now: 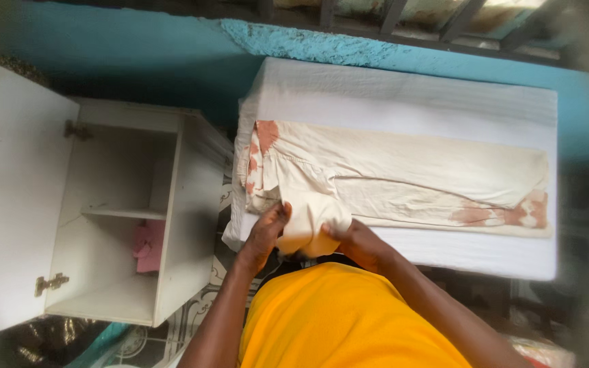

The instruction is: The person folds a white shirt with red-patterned accents on a table, smoothing the fabric and aligning the sleeves.

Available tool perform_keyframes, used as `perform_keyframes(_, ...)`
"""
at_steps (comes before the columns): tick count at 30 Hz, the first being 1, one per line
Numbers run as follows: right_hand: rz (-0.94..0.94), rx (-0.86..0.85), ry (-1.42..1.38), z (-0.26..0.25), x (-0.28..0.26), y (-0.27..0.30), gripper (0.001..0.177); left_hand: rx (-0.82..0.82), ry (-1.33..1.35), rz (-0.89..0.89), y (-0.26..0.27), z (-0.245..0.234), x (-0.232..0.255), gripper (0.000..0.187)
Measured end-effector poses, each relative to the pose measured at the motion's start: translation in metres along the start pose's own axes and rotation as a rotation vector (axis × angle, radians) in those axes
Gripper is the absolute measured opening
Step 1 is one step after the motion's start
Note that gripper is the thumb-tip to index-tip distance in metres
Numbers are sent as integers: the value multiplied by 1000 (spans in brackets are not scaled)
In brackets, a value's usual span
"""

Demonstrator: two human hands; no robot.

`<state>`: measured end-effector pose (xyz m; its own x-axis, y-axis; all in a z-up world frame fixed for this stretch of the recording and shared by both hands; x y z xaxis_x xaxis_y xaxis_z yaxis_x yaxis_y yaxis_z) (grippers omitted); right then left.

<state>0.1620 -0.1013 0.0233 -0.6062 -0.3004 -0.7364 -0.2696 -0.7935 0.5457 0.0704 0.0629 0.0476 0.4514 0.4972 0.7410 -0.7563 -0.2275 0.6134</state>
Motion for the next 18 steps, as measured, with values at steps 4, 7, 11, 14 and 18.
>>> perform_keyframes(4,-90,13,-366,-17,-26,-2,49,-128,-655,-127,6,6,-22,68)
perform_keyframes(7,-91,-54,-333,-20,-34,-4,65,-36,-550,-153,7,8,-28,68)
perform_keyframes(11,0,-98,-50,2,-25,17,74,48,-294,-64,-1,13,-13,63)
perform_keyframes(14,153,49,371,0,-18,28,71,-71,-12,15,-2,21,7,66)
perform_keyframes(18,61,103,-166,4,-29,27,63,-85,202,-55,1,22,-3,67)
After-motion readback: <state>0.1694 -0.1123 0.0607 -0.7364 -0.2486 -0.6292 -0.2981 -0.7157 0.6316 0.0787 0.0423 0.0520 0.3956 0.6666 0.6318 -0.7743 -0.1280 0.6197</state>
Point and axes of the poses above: each hand's wrist, its own y-axis away from the middle knuckle, its own z-axis out of the palm, x = y × z, the point moved 7 cm from there along -y, towards the middle knuckle, and after that the axes turned 5 degrees about -z, right-handed, at the moved point
